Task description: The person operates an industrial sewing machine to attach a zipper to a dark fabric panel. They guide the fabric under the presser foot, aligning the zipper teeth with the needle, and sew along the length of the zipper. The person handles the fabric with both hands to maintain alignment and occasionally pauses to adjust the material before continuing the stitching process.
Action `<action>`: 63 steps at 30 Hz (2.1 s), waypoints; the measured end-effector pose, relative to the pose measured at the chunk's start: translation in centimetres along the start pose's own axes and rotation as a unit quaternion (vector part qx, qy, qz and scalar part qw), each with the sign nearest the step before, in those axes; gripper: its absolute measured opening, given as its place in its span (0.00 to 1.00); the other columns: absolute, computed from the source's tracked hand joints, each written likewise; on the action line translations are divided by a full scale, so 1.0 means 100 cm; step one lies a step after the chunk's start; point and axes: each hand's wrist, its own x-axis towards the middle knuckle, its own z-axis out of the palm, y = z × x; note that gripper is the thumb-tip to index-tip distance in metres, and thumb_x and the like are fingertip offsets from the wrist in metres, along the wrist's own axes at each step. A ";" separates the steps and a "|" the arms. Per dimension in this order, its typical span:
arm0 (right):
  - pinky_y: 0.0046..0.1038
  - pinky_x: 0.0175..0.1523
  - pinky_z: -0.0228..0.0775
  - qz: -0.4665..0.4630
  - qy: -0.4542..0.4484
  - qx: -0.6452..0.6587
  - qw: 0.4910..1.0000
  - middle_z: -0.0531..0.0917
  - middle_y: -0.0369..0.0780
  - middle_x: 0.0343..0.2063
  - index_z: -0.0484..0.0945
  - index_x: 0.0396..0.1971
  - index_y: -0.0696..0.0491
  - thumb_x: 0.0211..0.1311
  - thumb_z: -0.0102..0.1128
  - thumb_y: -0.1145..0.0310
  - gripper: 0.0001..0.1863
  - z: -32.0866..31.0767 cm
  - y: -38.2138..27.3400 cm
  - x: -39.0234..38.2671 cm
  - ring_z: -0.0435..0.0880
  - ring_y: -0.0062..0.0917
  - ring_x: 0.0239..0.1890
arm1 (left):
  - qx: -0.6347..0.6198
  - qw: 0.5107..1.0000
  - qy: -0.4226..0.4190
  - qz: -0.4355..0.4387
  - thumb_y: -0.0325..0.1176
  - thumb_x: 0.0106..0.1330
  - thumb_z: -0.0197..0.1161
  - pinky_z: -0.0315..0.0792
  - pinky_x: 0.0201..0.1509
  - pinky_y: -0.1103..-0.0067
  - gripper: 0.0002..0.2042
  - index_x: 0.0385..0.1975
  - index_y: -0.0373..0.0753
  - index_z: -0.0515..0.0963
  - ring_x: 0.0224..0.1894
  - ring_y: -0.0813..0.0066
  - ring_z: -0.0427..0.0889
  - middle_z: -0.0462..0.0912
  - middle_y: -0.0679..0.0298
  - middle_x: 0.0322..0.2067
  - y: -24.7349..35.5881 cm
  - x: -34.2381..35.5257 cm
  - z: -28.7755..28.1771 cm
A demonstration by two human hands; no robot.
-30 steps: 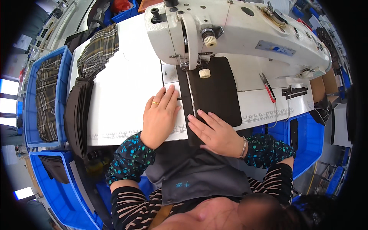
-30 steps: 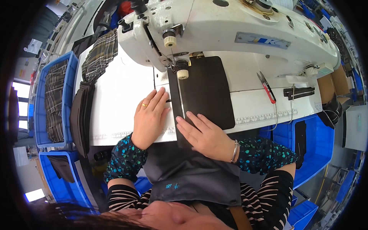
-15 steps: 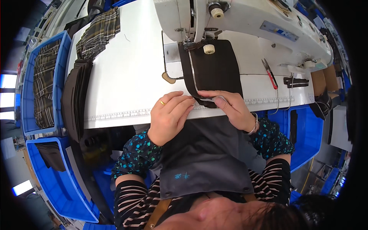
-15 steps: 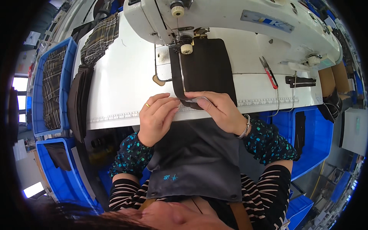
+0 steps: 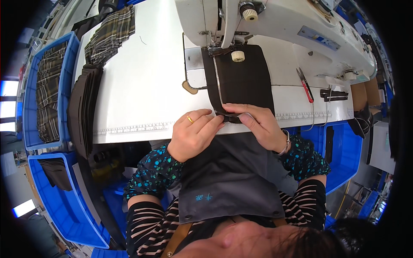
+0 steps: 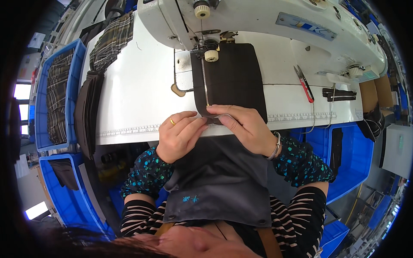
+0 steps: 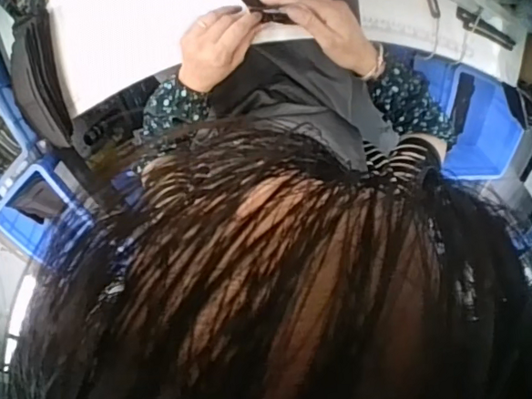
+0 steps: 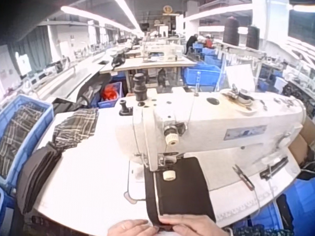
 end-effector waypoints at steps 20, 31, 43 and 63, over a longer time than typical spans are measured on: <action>0.29 0.46 0.83 0.134 -0.038 -0.054 0.989 0.90 0.42 0.46 0.85 0.51 0.58 0.70 0.58 0.74 0.14 -0.084 0.033 -0.029 0.91 0.28 0.38 | 0.158 0.976 -0.147 0.010 0.32 0.55 0.64 0.68 0.43 0.75 0.04 0.26 0.41 0.83 0.46 0.69 0.72 0.75 0.66 0.36 0.031 0.016 -0.007; 0.42 0.64 0.77 -0.169 -0.094 -0.434 0.880 0.88 0.43 0.52 0.89 0.48 0.54 0.57 0.71 0.72 0.17 -0.037 0.023 -0.028 0.86 0.44 0.56 | 0.181 0.972 -0.152 0.005 0.33 0.55 0.64 0.67 0.48 0.74 0.05 0.28 0.42 0.84 0.50 0.69 0.72 0.78 0.66 0.37 0.032 0.009 -0.015; 0.41 0.45 0.83 -0.232 -0.045 -0.395 0.888 0.87 0.40 0.35 0.83 0.28 0.55 0.48 0.70 0.73 0.07 -0.057 0.009 -0.041 0.86 0.38 0.35 | 0.129 0.983 -0.134 0.005 0.33 0.54 0.63 0.71 0.49 0.72 0.10 0.32 0.38 0.86 0.51 0.67 0.76 0.83 0.62 0.42 0.022 -0.007 -0.015; 0.43 0.65 0.75 -0.175 -0.030 -0.435 0.883 0.81 0.51 0.62 0.81 0.61 0.56 0.66 0.61 0.67 0.23 0.014 -0.001 -0.009 0.82 0.43 0.64 | 0.065 0.987 -0.116 -0.085 0.25 0.57 0.73 0.75 0.49 0.68 0.14 0.44 0.38 0.85 0.44 0.64 0.84 0.89 0.64 0.48 0.001 0.007 -0.035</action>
